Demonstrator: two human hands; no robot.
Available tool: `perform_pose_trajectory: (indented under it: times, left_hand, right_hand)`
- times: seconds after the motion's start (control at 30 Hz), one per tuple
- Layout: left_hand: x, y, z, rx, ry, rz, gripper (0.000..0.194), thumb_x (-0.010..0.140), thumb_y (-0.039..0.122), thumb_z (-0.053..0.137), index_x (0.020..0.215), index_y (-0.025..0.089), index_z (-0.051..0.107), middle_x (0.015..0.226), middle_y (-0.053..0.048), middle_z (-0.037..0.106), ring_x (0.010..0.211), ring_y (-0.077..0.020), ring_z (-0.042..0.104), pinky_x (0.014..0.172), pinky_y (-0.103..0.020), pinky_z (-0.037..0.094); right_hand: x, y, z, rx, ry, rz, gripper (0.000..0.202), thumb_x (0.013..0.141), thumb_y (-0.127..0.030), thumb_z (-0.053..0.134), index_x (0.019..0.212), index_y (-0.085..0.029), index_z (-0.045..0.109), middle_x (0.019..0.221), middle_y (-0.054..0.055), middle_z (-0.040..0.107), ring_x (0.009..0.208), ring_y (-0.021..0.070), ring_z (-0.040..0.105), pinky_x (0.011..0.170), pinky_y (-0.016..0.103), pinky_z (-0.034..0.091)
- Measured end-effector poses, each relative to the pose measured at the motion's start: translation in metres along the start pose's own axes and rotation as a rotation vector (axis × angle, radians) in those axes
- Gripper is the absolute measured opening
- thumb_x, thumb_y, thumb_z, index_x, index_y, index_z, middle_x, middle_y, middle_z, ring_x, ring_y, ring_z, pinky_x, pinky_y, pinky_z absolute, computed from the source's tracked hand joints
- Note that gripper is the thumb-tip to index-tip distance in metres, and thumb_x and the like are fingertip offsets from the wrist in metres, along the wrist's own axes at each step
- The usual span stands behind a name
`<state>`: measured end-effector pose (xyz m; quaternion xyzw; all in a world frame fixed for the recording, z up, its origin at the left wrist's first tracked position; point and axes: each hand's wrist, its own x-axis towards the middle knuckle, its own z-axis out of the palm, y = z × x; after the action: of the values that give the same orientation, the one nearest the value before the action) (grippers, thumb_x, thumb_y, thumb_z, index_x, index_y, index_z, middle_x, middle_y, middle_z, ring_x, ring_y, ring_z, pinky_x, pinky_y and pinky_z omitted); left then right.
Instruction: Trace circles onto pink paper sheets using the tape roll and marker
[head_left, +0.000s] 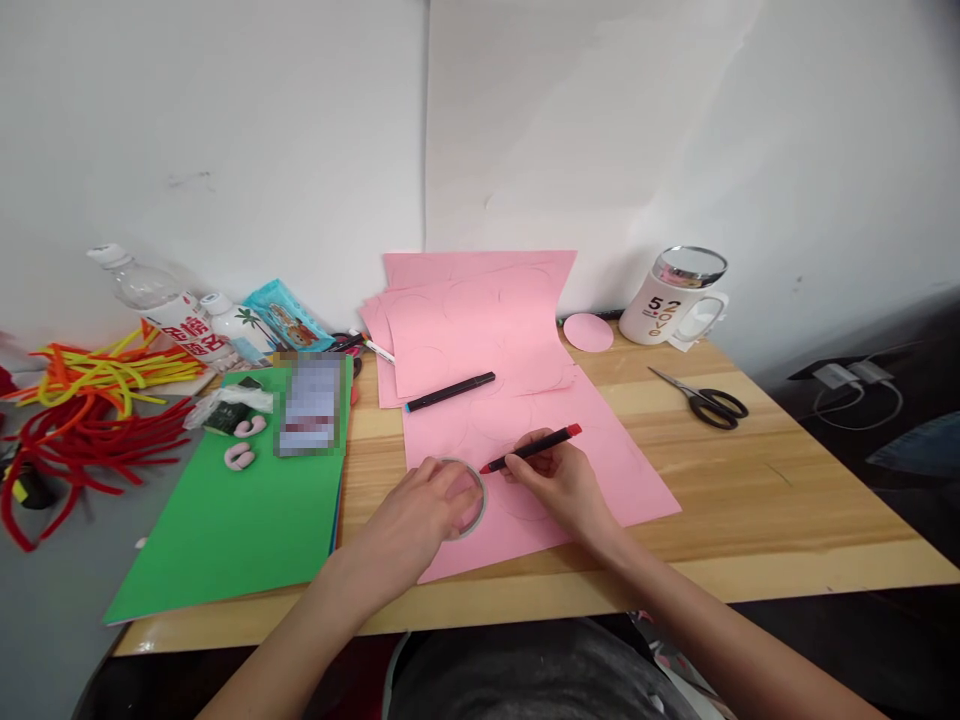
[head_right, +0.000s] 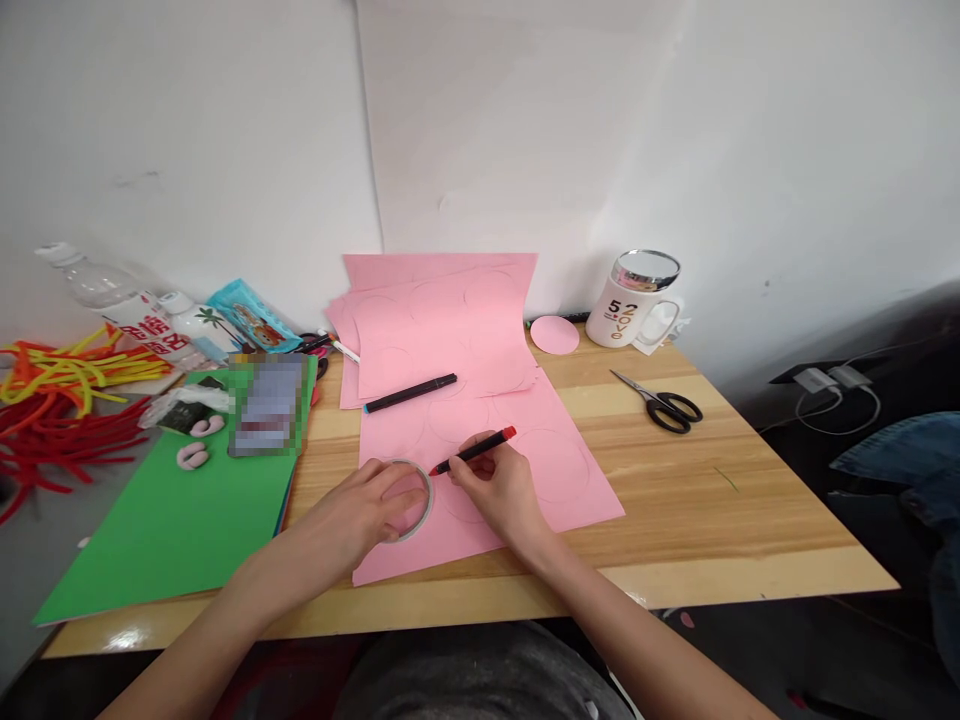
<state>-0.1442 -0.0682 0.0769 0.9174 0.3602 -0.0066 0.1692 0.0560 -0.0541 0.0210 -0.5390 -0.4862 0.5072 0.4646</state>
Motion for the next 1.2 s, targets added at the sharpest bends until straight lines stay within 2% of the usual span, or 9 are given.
perform_pose_trajectory:
  times: [0.2,0.37,0.47,0.57,0.67,0.77,1.03,1.2]
  left_hand:
    - [0.001,-0.004,0.002,0.01,-0.018,-0.025,0.035,0.079,-0.004,0.046,0.103,0.019,0.057,0.115,-0.006,0.054,0.102,-0.0214,0.046,0.09,-0.036,0.039]
    - [0.003,-0.004,-0.004,-0.003,-0.067,-0.073,0.024,0.084,0.007,0.052,0.102,0.021,0.06,0.114,-0.005,0.054,0.101,-0.0221,0.046,0.091,-0.037,0.039]
    - [0.005,-0.005,-0.008,-0.027,-0.091,-0.095,0.025,0.086,0.011,0.055,0.107,0.023,0.061,0.118,-0.005,0.054,0.106,-0.0229,0.045,0.096,-0.039,0.037]
    - [0.005,-0.007,-0.01,-0.05,-0.091,-0.085,0.029,0.085,0.012,0.058,0.111,0.024,0.061,0.123,-0.005,0.053,0.108,-0.0233,0.044,0.098,-0.041,0.036]
    - [0.004,-0.008,-0.009,-0.062,-0.076,-0.075,0.031,0.085,0.011,0.058,0.113,0.025,0.061,0.125,-0.006,0.052,0.111,-0.0237,0.043,0.1,-0.042,0.036]
    - [0.003,-0.009,-0.008,-0.07,-0.059,-0.068,0.032,0.085,0.011,0.057,0.113,0.025,0.061,0.125,-0.006,0.053,0.113,-0.0237,0.043,0.1,-0.043,0.036]
    - [0.003,-0.011,-0.008,-0.083,-0.05,-0.058,0.032,0.084,0.01,0.058,0.112,0.026,0.061,0.126,-0.005,0.052,0.114,-0.0233,0.044,0.101,-0.043,0.036]
    - [0.004,-0.011,-0.006,-0.06,-0.075,-0.071,0.03,0.085,0.013,0.059,0.112,0.025,0.062,0.125,-0.005,0.052,0.115,-0.024,0.043,0.103,-0.044,0.035]
  right_hand:
    - [-0.025,0.004,-0.004,0.007,0.009,0.034,0.03,0.071,-0.046,0.07,0.077,-0.019,0.059,0.066,0.004,0.066,0.064,0.0214,0.067,0.062,0.032,0.056]
    - [-0.053,0.011,0.004,0.083,-0.046,0.036,0.036,0.07,-0.054,0.07,0.078,-0.019,0.061,0.07,0.005,0.065,0.064,0.0206,0.066,0.062,0.032,0.058]
    - [-0.068,0.012,0.01,0.144,-0.108,0.016,0.031,0.074,-0.049,0.069,0.081,-0.02,0.062,0.077,0.005,0.067,0.07,0.0199,0.068,0.066,0.031,0.058]
    - [-0.077,0.012,0.013,0.157,-0.181,-0.035,0.019,0.079,-0.038,0.068,0.084,-0.021,0.062,0.083,0.006,0.068,0.076,0.0193,0.069,0.07,0.03,0.058]
    - [-0.079,0.011,0.013,0.114,-0.225,-0.129,0.008,0.079,-0.027,0.066,0.081,-0.021,0.062,0.087,0.006,0.07,0.085,0.0199,0.068,0.077,0.031,0.056]
    - [-0.077,0.01,0.012,0.044,-0.231,-0.184,0.003,0.08,-0.023,0.064,0.079,-0.021,0.062,0.086,0.006,0.071,0.086,0.0199,0.068,0.079,0.032,0.055]
    - [-0.072,0.013,0.015,0.025,-0.262,-0.175,0.002,0.081,-0.023,0.062,0.081,-0.022,0.063,0.089,0.006,0.071,0.088,0.0199,0.068,0.08,0.031,0.054]
    - [-0.068,0.011,0.009,0.024,-0.27,-0.11,0.001,0.08,-0.02,0.063,0.08,-0.021,0.064,0.09,0.005,0.071,0.088,0.0183,0.067,0.078,0.027,0.054]
